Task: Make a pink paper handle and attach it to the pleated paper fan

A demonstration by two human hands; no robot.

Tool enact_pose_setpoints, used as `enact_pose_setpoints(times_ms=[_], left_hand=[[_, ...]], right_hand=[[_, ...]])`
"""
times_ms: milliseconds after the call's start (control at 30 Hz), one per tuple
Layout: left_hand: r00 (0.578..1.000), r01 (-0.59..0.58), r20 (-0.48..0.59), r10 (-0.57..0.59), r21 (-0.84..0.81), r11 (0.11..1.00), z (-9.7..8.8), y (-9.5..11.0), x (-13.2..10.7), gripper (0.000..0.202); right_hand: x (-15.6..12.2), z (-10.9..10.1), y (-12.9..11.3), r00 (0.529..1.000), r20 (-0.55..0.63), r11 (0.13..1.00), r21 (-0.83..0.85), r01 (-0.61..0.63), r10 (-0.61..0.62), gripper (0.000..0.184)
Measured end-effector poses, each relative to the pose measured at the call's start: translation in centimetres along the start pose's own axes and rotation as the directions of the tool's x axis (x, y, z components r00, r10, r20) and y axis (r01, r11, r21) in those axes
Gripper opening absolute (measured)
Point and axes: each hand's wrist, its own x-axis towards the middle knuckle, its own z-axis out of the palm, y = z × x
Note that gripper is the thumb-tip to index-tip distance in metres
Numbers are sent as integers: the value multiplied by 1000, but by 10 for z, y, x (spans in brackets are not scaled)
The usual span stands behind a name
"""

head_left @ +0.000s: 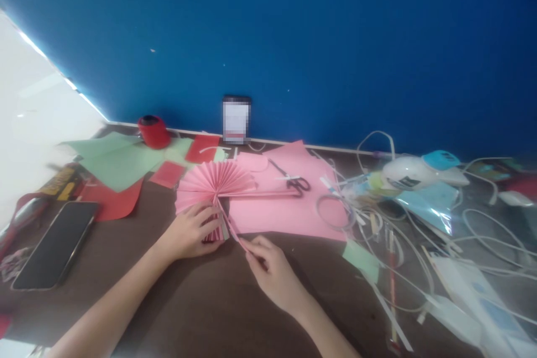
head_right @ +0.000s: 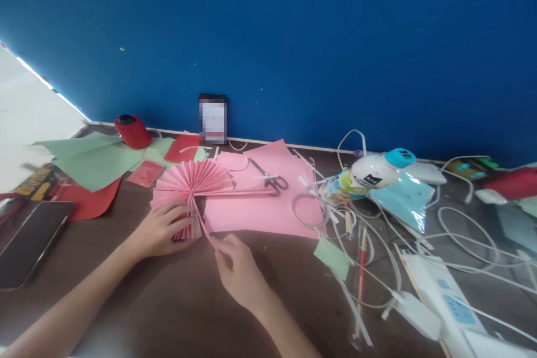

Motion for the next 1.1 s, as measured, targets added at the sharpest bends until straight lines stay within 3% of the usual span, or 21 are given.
enact_pose_setpoints(times_ms=[700,1100], left_hand=[[995,18,-97,-26,-77,997,4,4,3,28],[999,-6,31,7,-39,999,2,7,5,29]], right_hand=[[-2,10,-1,998,54,1000,0,12,-12,36],[-1,5,-1,998,65,999,26,20,-22,34]])
